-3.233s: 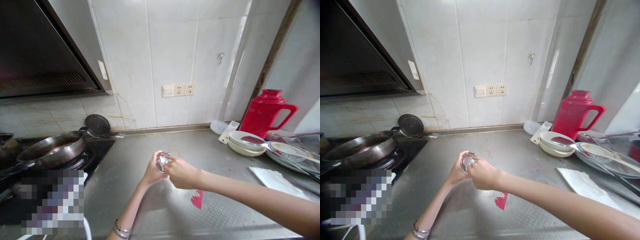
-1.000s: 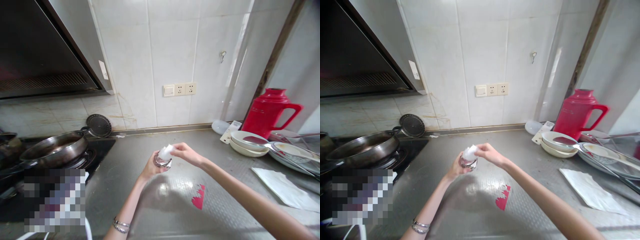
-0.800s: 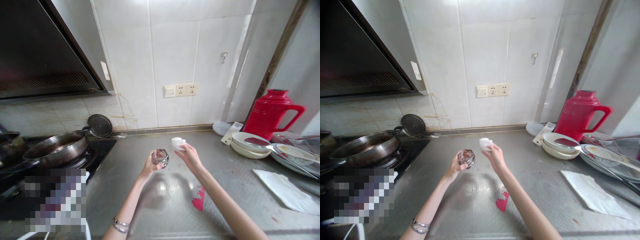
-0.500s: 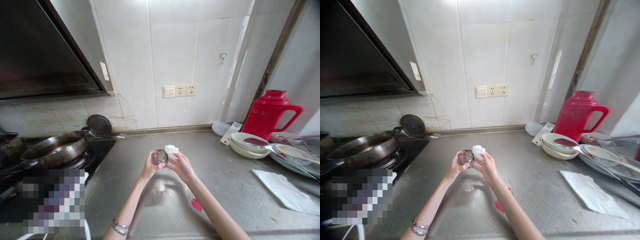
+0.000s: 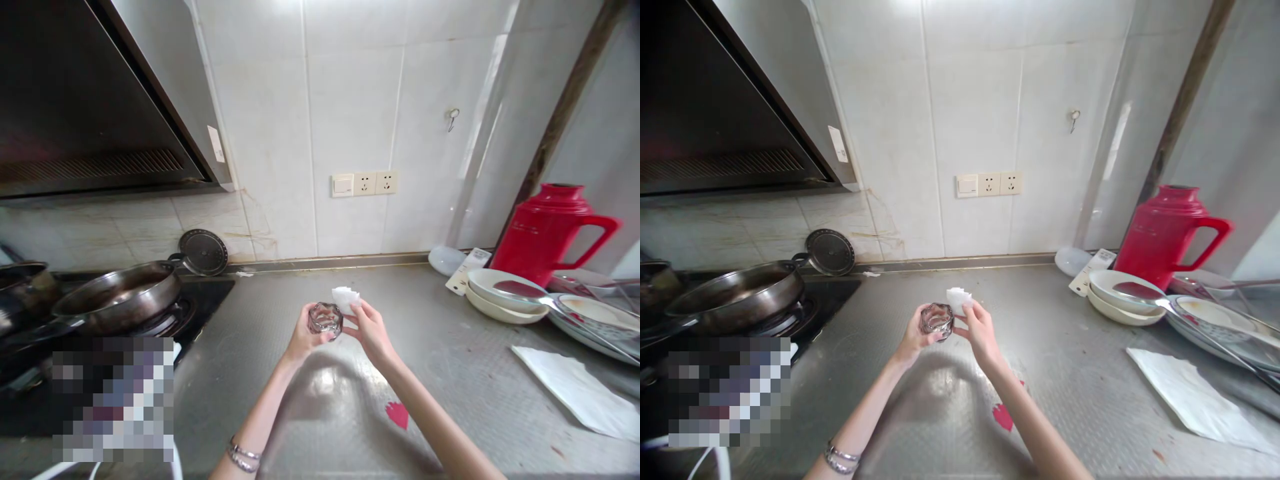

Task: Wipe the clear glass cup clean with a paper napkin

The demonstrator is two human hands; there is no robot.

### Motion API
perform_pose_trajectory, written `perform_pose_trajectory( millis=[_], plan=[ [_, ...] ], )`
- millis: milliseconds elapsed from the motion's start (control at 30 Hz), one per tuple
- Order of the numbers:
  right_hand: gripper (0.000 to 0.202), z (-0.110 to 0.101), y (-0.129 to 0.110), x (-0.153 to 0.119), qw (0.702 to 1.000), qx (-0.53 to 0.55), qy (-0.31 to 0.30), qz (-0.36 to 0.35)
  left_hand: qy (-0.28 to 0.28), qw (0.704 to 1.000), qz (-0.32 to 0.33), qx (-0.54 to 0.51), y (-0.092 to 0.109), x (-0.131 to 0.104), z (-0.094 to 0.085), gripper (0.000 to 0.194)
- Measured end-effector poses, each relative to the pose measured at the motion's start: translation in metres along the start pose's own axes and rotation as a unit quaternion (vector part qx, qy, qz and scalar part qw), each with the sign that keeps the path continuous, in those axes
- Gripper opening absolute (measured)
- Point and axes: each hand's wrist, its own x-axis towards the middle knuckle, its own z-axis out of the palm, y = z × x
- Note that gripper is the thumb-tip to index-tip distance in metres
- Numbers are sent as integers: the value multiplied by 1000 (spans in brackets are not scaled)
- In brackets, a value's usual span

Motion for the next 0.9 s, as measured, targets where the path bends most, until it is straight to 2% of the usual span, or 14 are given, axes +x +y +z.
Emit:
perform_pose_trajectory(
  millis=[167, 300, 433, 533, 600, 633, 733, 833, 900],
  plan=[
    [41, 12, 12, -10, 999, 30, 15, -19, 35, 999, 4, -33, -2, 4, -3, 62],
    [42, 18, 29, -16, 998, 15, 24, -49, 77, 988, -10, -132, -3, 4, -1, 68],
    [46, 14, 32, -15, 997, -42, 12, -66, 103, 968, -74, -216, -2, 5, 0, 58],
    [44, 5, 23, -9, 993, -95, 2, -77, 106, 951, -125, -262, 3, 5, -1, 57],
    [40, -3, 14, 0, 984, -139, 18, -112, 99, 939, -156, -288, 8, 4, -2, 58],
    [39, -8, 9, 4, 975, -171, 31, -138, 92, 934, -171, -300, 9, 3, -2, 59],
    [37, -17, -7, 18, 929, -290, -8, -230, 68, 922, -215, -316, 10, 0, -2, 61],
    [35, -21, -20, 28, 859, -381, -129, -317, 35, 914, -260, -310, 2, -3, 1, 61],
    [37, -20, -27, 31, 792, -439, -224, -360, 1, 909, -290, -300, -6, -3, 3, 59]
  ],
)
